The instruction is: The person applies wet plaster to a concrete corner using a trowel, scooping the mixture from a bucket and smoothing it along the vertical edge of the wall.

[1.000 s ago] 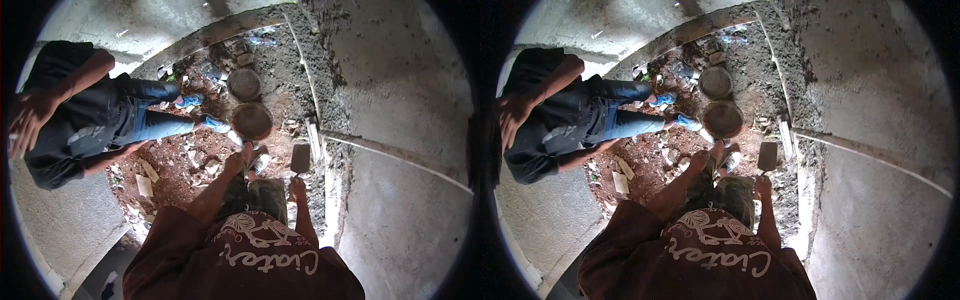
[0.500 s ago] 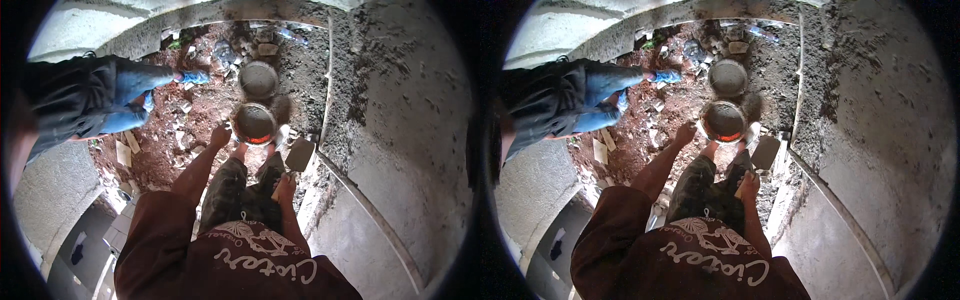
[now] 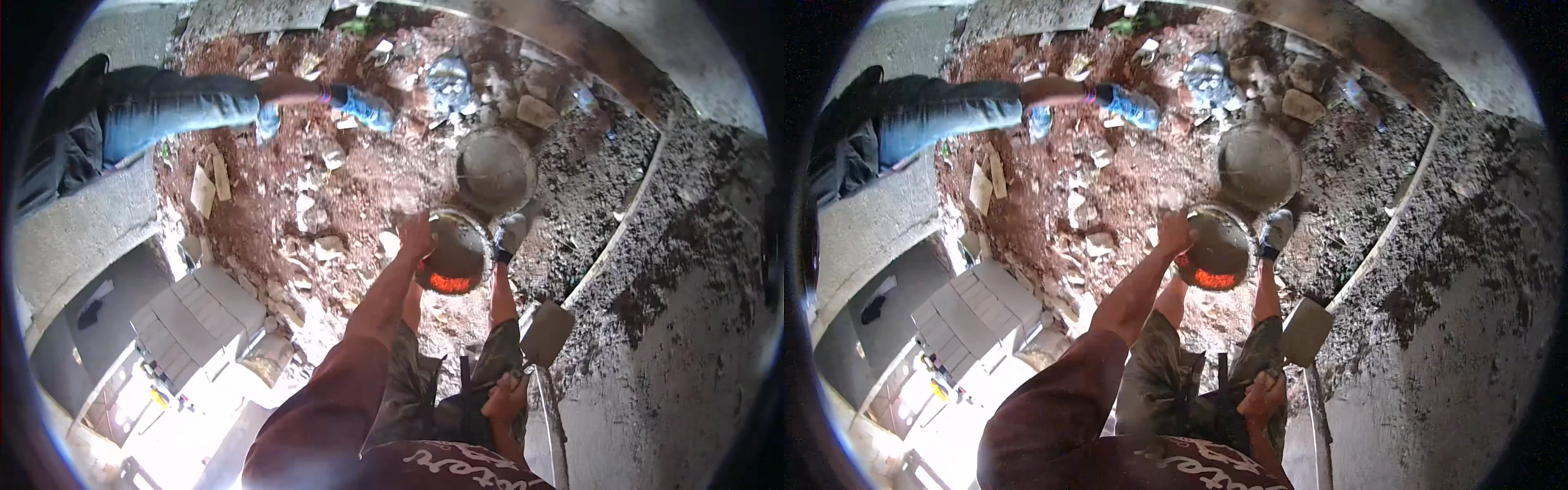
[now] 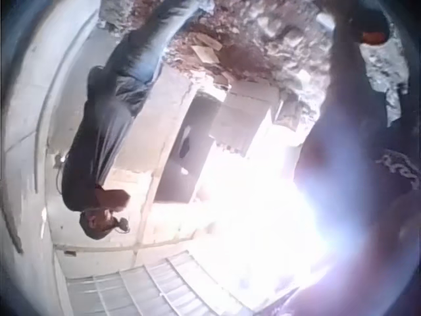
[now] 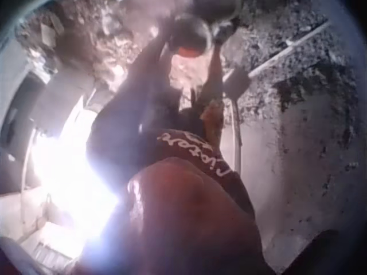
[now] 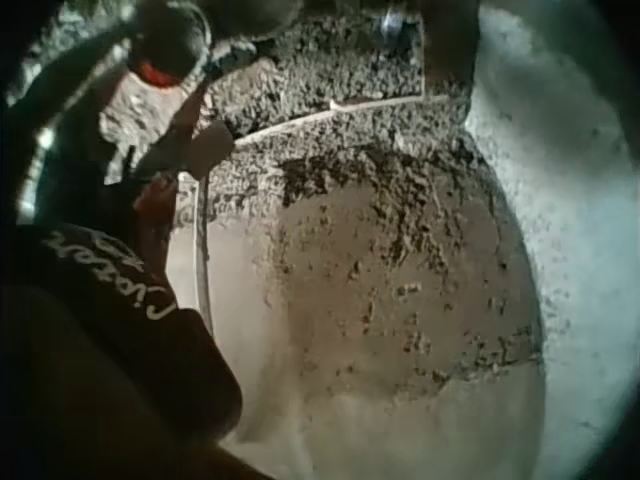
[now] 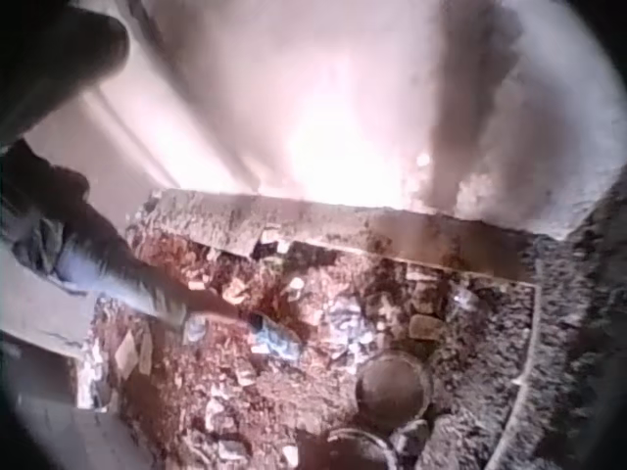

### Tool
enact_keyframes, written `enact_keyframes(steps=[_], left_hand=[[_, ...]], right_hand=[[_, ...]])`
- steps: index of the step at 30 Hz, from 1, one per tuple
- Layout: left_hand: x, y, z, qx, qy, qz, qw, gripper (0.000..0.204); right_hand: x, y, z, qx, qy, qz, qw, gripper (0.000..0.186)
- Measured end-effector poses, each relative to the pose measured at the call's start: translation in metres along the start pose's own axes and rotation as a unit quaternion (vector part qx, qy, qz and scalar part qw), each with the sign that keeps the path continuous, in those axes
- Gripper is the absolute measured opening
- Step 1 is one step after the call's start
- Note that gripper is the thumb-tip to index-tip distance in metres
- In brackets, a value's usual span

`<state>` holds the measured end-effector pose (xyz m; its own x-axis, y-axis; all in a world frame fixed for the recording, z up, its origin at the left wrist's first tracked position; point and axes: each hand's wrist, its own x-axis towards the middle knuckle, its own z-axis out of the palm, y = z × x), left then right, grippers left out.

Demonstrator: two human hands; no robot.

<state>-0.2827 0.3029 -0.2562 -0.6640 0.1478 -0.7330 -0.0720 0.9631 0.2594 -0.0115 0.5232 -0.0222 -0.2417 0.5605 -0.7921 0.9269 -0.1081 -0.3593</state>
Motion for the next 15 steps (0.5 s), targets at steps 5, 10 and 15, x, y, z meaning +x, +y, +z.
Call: enact_keyframes(steps=[5,10,15], left_hand=[[-0.004,0.007,0.011,-0.03,-0.031,0.103,0.994,0.044],[-0.07,0.027,0.036,-0.035,-0.202,0.087,0.975,0.045],[-0.111,-0.006,0.003,-0.081,-0.129,0.001,0.988,0.041]], right_hand=[[0.007,-0.007,-0.017,-0.041,-0.002,-0.024,0.999,0.027],[0.008,-0.003,-0.002,-0.056,-0.017,-0.047,0.997,0.025],[-0.015,-0.014,0.035,-0.049,-0.029,-0.01,0.998,0.026]])
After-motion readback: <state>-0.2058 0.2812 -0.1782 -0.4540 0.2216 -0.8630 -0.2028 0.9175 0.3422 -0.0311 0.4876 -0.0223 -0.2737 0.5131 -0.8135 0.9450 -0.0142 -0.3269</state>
